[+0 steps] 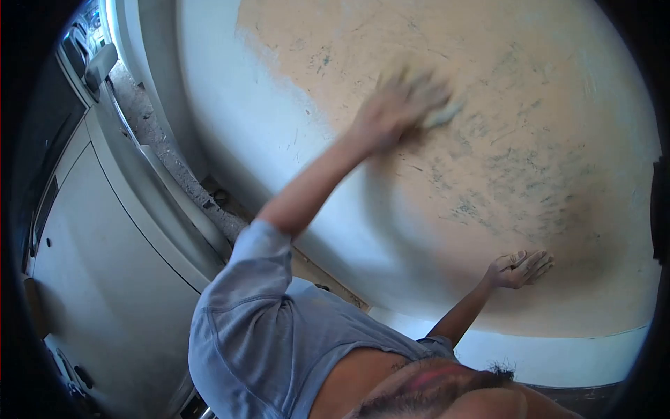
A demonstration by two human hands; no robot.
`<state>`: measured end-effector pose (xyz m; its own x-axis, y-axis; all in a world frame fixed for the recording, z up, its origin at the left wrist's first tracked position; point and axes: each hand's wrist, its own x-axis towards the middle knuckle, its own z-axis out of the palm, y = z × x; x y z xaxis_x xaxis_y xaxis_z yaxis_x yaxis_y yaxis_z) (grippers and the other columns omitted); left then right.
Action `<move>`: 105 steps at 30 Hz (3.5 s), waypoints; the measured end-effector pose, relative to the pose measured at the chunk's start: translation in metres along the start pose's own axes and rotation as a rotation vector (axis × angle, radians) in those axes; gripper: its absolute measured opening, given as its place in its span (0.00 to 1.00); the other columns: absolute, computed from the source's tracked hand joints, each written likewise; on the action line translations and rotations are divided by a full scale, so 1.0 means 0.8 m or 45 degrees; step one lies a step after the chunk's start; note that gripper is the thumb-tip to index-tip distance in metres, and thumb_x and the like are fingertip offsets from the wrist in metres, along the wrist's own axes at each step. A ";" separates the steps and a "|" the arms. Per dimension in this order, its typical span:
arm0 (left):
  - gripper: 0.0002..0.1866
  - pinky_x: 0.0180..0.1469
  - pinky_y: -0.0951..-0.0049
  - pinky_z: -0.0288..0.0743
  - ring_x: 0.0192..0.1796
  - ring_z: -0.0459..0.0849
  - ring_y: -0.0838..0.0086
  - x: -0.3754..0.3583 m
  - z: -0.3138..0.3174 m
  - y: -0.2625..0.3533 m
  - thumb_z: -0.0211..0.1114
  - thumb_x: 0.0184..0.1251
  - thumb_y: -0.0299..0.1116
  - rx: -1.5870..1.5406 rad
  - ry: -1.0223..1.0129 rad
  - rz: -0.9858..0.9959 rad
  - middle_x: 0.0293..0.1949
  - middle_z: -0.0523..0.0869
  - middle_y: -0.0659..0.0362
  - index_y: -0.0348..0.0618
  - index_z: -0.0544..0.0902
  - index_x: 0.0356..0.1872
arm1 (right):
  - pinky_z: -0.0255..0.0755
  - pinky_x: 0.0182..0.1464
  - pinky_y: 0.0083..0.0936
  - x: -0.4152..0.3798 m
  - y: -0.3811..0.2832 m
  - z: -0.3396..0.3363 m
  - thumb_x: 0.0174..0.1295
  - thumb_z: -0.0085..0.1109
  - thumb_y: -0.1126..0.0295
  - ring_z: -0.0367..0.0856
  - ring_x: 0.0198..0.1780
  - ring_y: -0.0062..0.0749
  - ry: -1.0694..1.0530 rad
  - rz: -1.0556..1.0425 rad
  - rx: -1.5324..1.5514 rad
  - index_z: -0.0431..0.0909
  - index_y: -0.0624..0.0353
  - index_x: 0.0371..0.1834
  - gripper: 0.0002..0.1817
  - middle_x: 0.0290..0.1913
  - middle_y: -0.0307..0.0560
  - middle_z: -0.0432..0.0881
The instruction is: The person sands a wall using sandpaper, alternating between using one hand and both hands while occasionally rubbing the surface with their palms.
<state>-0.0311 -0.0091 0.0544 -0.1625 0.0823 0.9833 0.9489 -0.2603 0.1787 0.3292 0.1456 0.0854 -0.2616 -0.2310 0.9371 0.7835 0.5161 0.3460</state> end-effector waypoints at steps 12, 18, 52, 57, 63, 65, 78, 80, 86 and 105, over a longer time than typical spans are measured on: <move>0.15 0.68 0.46 0.62 0.61 0.80 0.55 -0.149 0.056 0.039 0.64 0.61 0.31 0.258 -0.066 -0.156 0.54 0.85 0.54 0.49 0.86 0.49 | 0.57 0.70 0.48 0.000 -0.003 0.001 0.74 0.41 0.59 0.66 0.71 0.56 0.017 0.012 0.027 0.72 0.67 0.65 0.26 0.68 0.60 0.70; 0.20 0.63 0.58 0.70 0.58 0.81 0.63 0.150 0.017 0.024 0.66 0.56 0.28 0.038 0.257 0.007 0.53 0.85 0.53 0.44 0.82 0.52 | 0.57 0.70 0.50 -0.008 0.007 0.001 0.73 0.41 0.57 0.66 0.70 0.56 -0.020 0.004 -0.004 0.74 0.67 0.62 0.26 0.68 0.60 0.70; 0.19 0.71 0.61 0.64 0.68 0.72 0.60 0.119 -0.075 -0.051 0.54 0.69 0.23 0.283 0.379 0.078 0.63 0.77 0.48 0.38 0.78 0.60 | 0.59 0.69 0.47 -0.002 0.002 -0.002 0.72 0.45 0.60 0.68 0.69 0.55 0.031 -0.005 -0.009 0.74 0.65 0.62 0.24 0.66 0.58 0.72; 0.22 0.71 0.44 0.58 0.64 0.77 0.54 -0.157 0.009 -0.024 0.58 0.60 0.29 0.366 0.048 -0.237 0.58 0.82 0.52 0.56 0.83 0.56 | 0.58 0.69 0.47 0.006 -0.012 -0.002 0.72 0.45 0.62 0.68 0.69 0.56 0.059 0.008 0.024 0.75 0.66 0.62 0.23 0.64 0.58 0.75; 0.19 0.52 0.61 0.78 0.47 0.85 0.58 0.002 -0.053 -0.129 0.59 0.59 0.25 0.461 0.175 -0.388 0.45 0.87 0.55 0.54 0.86 0.50 | 0.58 0.69 0.47 0.002 -0.009 -0.005 0.73 0.43 0.61 0.68 0.70 0.54 -0.013 -0.005 -0.058 0.73 0.66 0.64 0.24 0.67 0.57 0.72; 0.18 0.69 0.63 0.66 0.69 0.72 0.61 0.121 -0.111 -0.153 0.54 0.70 0.25 0.108 0.260 -0.118 0.62 0.78 0.48 0.38 0.79 0.59 | 0.58 0.69 0.47 0.003 -0.005 -0.005 0.73 0.42 0.61 0.67 0.70 0.54 -0.006 -0.007 -0.051 0.72 0.66 0.64 0.24 0.67 0.57 0.72; 0.14 0.53 0.65 0.77 0.53 0.86 0.59 0.053 -0.153 -0.206 0.53 0.68 0.25 0.629 0.496 -0.021 0.48 0.86 0.45 0.38 0.85 0.47 | 0.58 0.70 0.47 0.010 -0.011 -0.011 0.74 0.40 0.61 0.67 0.69 0.56 -0.041 0.000 -0.025 0.72 0.67 0.64 0.24 0.67 0.60 0.72; 0.10 0.31 0.61 0.75 0.25 0.84 0.66 0.141 -0.182 -0.216 0.57 0.69 0.31 0.404 0.520 -0.082 0.27 0.83 0.44 0.37 0.85 0.41 | 0.58 0.70 0.47 0.010 -0.009 -0.006 0.74 0.40 0.61 0.67 0.69 0.56 -0.012 -0.010 -0.025 0.72 0.67 0.64 0.24 0.67 0.60 0.72; 0.14 0.73 0.59 0.57 0.70 0.69 0.55 -0.094 -0.174 -0.260 0.55 0.71 0.21 0.519 0.510 -0.249 0.59 0.79 0.46 0.35 0.83 0.53 | 0.58 0.70 0.46 0.002 -0.007 -0.006 0.75 0.39 0.60 0.67 0.69 0.58 -0.039 0.048 -0.065 0.72 0.67 0.64 0.25 0.67 0.60 0.71; 0.16 0.71 0.51 0.60 0.65 0.76 0.51 -0.047 -0.099 -0.170 0.58 0.62 0.25 0.378 0.351 -0.111 0.58 0.82 0.49 0.46 0.87 0.49 | 0.57 0.70 0.51 0.006 -0.011 -0.005 0.75 0.35 0.61 0.64 0.71 0.59 -0.030 -0.023 -0.029 0.68 0.70 0.66 0.26 0.69 0.62 0.68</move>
<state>-0.1755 -0.0531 -0.0043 -0.2738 -0.1795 0.9449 0.9586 0.0283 0.2832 0.3228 0.1368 0.0868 -0.2888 -0.2204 0.9317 0.7911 0.4932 0.3619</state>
